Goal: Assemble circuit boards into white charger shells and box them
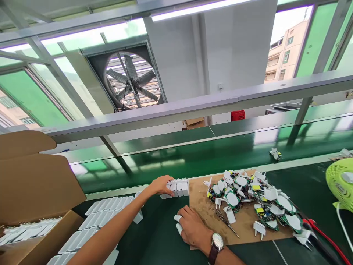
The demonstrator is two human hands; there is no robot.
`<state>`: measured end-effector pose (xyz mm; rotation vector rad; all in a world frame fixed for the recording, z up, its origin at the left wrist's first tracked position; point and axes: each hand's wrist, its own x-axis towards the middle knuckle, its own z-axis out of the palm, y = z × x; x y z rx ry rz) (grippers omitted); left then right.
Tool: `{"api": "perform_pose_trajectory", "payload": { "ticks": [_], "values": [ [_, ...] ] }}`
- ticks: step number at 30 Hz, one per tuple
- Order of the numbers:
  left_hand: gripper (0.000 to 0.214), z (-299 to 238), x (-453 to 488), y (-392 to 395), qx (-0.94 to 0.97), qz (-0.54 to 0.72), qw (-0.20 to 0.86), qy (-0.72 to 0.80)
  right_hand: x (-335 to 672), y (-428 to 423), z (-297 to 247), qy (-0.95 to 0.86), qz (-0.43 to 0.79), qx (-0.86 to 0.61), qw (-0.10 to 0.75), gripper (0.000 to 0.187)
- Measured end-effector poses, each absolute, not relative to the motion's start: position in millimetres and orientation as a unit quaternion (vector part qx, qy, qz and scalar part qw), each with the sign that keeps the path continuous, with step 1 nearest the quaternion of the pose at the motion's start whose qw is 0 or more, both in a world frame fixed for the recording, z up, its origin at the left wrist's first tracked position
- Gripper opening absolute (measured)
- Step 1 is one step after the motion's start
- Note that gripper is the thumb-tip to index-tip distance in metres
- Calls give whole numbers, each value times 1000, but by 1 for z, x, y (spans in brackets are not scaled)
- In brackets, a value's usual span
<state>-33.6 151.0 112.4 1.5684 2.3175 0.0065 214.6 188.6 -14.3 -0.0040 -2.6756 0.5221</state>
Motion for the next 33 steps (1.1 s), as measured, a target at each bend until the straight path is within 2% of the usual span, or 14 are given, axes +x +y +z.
{"api": "perform_pose_trajectory", "payload": {
  "ticks": [4,6,9,11,15,21,26,29,33],
  "values": [
    [76,115,-40,130,586,-4,200,785,211,189,-22,-967,165,8,193,22],
    [92,115,-40,117,583,8,202,787,210,188,-23,-970,159,8,184,21],
    [128,112,-38,100,545,35,181,818,210,188,-19,-973,156,-1,169,19],
    [137,106,-33,92,509,50,174,841,212,188,-14,-975,155,1,159,18],
    [141,89,-14,86,442,93,156,879,214,188,-8,-976,155,0,152,16],
    [129,76,10,92,395,177,98,896,215,190,-13,-964,168,7,204,19],
    [130,125,-19,47,381,263,46,885,215,199,-38,-948,199,46,245,42],
    [127,181,-60,-16,357,305,-74,880,209,216,-64,-941,198,56,268,38],
    [131,238,-126,-128,248,267,-221,905,205,238,-84,-955,172,80,228,28]
  ]
}}
